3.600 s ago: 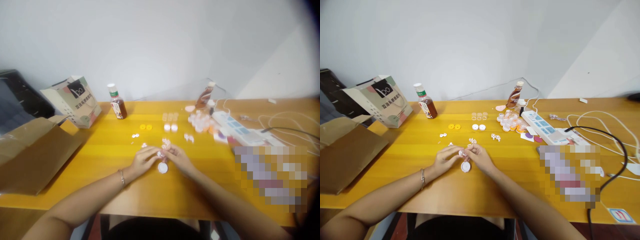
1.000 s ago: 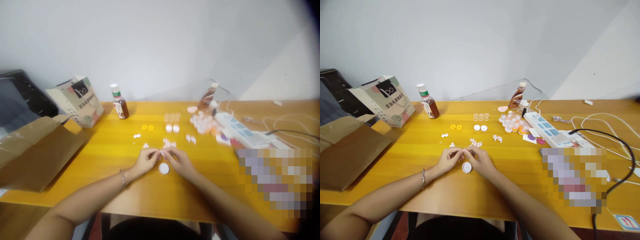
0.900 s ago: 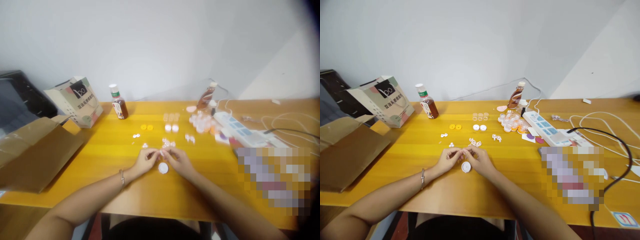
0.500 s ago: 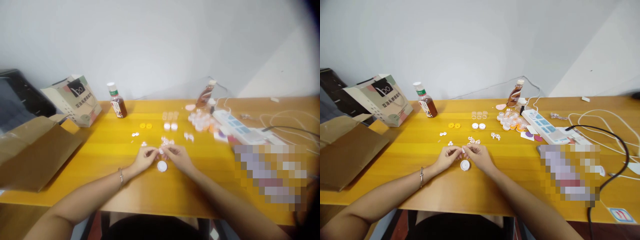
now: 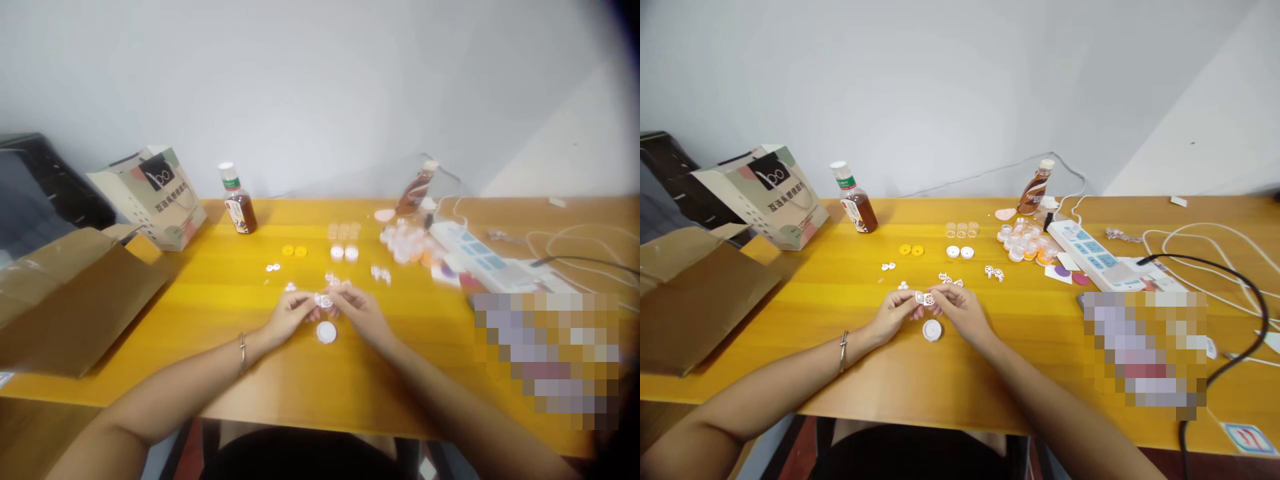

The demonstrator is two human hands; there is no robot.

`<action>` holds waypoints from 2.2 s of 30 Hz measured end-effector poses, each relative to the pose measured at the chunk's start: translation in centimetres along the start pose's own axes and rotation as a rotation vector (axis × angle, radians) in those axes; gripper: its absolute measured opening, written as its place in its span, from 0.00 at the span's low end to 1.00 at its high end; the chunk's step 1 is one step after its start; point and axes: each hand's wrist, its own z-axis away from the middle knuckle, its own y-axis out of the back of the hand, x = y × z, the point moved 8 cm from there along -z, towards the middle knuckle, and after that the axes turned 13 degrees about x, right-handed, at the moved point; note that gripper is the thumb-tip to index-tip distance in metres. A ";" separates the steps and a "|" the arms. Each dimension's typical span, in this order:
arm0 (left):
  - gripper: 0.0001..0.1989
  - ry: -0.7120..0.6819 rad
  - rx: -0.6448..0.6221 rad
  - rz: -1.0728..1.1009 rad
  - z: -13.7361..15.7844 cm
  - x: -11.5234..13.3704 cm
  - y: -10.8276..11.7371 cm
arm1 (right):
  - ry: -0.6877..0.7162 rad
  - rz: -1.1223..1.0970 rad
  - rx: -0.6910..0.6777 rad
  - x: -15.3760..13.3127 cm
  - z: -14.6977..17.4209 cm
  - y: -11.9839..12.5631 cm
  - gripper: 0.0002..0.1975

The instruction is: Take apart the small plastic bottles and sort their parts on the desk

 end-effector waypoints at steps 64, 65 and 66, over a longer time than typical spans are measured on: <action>0.16 -0.112 0.050 -0.237 0.1 0.0 0.0 | 0.617 0.499 0.091 -2.1 0.6 -0.4 0.07; 0.16 -0.122 0.044 -0.268 0.2 0.2 -0.1 | 0.597 0.500 0.126 -2.4 0.1 0.5 0.07; 0.15 -0.141 0.030 -0.310 0.4 0.3 -0.2 | 0.564 0.505 0.175 -2.6 -0.6 1.9 0.08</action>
